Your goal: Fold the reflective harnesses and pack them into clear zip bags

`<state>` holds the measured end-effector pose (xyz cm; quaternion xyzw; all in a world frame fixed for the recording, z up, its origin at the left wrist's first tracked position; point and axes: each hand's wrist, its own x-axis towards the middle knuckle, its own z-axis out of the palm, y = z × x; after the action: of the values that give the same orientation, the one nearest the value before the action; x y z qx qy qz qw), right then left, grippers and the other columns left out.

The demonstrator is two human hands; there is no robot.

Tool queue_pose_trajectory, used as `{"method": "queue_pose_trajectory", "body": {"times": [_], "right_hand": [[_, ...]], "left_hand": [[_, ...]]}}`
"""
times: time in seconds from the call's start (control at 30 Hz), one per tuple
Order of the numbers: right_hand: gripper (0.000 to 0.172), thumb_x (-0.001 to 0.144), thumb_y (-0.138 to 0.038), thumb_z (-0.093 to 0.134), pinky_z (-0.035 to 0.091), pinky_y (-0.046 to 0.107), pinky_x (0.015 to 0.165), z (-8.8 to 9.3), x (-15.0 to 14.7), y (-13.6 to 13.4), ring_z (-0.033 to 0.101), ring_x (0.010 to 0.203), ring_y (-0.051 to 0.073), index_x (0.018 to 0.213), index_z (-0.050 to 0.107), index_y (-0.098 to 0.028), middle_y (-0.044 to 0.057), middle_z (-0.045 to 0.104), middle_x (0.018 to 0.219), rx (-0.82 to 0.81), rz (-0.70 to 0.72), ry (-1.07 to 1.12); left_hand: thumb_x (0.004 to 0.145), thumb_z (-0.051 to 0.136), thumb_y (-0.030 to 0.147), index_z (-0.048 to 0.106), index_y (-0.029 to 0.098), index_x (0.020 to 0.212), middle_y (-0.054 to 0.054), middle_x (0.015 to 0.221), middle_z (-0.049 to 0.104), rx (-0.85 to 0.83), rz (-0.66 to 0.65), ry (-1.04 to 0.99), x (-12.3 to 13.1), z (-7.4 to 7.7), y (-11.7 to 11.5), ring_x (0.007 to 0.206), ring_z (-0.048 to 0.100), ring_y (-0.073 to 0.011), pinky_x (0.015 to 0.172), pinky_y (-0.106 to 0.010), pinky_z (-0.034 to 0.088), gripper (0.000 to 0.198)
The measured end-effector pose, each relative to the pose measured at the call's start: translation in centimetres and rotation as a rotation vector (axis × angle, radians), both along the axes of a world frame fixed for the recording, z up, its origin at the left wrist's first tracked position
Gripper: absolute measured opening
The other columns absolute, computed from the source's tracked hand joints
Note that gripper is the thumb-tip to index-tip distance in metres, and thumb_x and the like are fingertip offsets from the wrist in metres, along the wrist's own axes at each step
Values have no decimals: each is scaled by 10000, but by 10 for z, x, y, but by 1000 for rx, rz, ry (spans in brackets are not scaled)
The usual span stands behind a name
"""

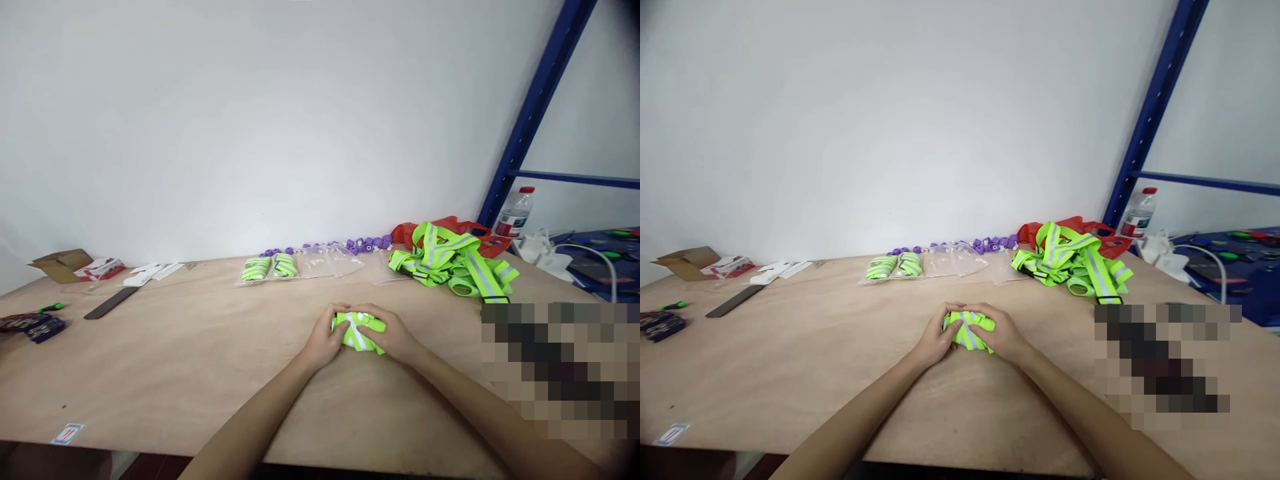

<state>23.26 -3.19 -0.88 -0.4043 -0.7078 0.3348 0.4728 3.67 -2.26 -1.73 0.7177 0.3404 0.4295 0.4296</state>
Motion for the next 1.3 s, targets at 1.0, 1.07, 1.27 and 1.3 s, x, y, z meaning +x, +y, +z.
{"method": "queue_pose_trajectory", "body": {"times": [1.0, 1.07, 1.27, 1.3], "right_hand": [[377, 735, -397, 702, 523, 439, 922, -5, 14, 15, 668, 1038, 298, 1053, 706, -195, 84, 741, 1116, -138, -172, 124], [379, 738, -395, 698, 523, 437, 923, -5, 15, 15, 666, 1044, 297, 1057, 705, -191, 87, 739, 1122, -128, -170, 131], [354, 751, -366, 690, 517, 437, 955, 3, 15, 10, 663, 1068, 293, 1059, 715, -193, 83, 740, 1120, -108, -146, 71], [344, 758, -349, 683, 516, 435, 961, 5, 15, 7, 662, 1075, 290, 1064, 717, -196, 79, 740, 1122, -99, -129, 51]], "left_hand": [[968, 604, 338, 585, 168, 1252, -102, 1253, 605, 302, 404, 1202, -28, 34, 161, 1049, 634, -233, 881, -439, 556, 331], [968, 604, 342, 585, 170, 1251, -101, 1253, 605, 295, 442, 1160, -30, 41, 155, 1047, 635, -232, 879, -438, 557, 332], [978, 513, 203, 660, 164, 977, -74, 974, 686, 334, 457, 989, -30, 52, 100, 891, 649, -193, 792, -317, 510, 152], [960, 517, 184, 659, 172, 938, -67, 942, 690, 345, 439, 955, -29, 51, 87, 863, 647, -190, 760, -294, 492, 144]]}}
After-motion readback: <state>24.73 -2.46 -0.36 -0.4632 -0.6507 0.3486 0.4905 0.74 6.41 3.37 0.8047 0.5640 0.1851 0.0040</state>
